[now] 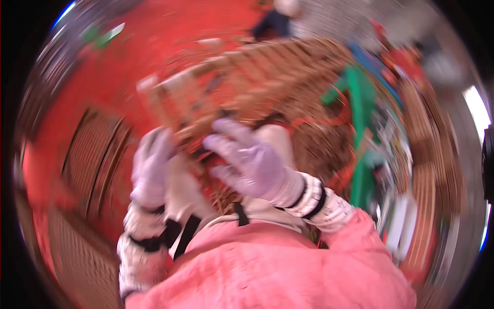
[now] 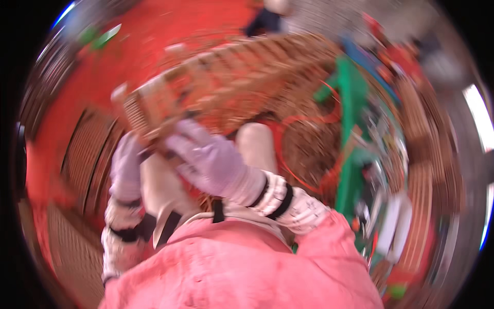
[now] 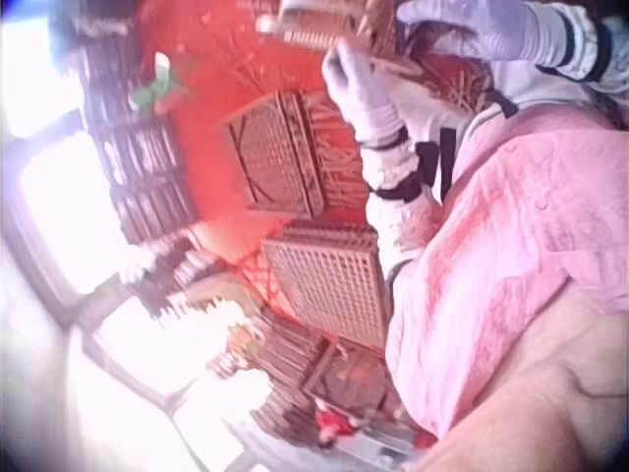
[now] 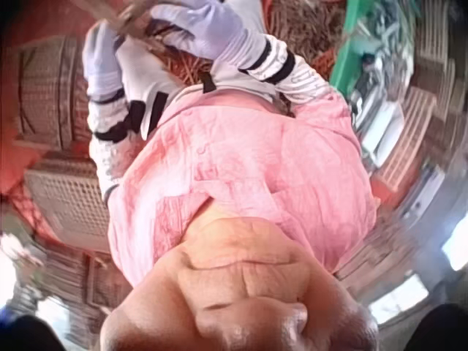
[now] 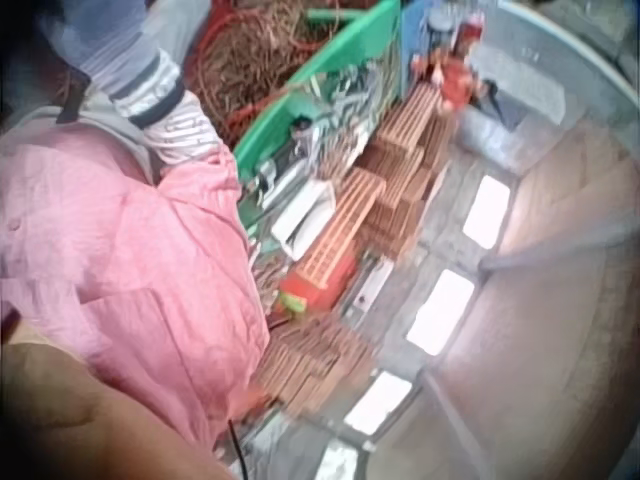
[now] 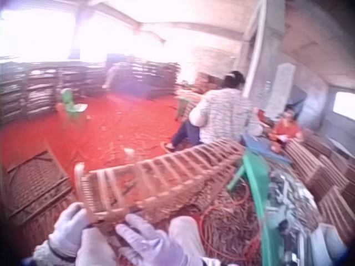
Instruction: The recorder is assembling a bamboo or rattan piece of furniture using manual wrapping and a pneumatic nailer.
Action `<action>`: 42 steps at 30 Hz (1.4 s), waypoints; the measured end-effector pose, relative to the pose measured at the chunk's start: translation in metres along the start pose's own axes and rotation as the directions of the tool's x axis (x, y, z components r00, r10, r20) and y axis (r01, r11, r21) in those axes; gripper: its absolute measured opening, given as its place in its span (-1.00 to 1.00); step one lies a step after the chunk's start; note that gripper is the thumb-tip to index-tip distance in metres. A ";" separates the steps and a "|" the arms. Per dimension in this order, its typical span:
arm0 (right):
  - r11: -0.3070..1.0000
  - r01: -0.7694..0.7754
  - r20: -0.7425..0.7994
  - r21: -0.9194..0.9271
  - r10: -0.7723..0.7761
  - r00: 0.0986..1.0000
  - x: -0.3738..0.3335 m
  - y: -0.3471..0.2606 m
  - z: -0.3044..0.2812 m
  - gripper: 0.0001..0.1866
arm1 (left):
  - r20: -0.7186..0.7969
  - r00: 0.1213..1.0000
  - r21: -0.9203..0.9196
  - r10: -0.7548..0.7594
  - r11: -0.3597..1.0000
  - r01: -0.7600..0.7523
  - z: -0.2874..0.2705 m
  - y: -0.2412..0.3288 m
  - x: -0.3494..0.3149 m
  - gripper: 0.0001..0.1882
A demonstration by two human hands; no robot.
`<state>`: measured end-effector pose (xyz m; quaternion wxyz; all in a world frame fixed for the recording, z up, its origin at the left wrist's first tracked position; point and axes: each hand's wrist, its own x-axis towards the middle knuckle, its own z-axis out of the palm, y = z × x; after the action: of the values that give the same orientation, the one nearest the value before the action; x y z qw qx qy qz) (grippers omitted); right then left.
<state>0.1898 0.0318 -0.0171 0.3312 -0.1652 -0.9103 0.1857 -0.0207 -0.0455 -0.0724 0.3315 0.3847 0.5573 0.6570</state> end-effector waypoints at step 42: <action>-0.793 -0.413 -0.631 -0.448 0.607 -0.483 -0.538 -0.142 -0.285 -0.65 | 0.426 0.900 -0.549 -0.098 0.763 0.343 -0.005 -0.072 0.157 -0.22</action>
<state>0.7450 -0.2556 -0.0420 -0.2350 -0.9400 -0.2469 -0.0170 -0.1003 0.0993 -0.1224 0.6133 0.3041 0.2836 0.6715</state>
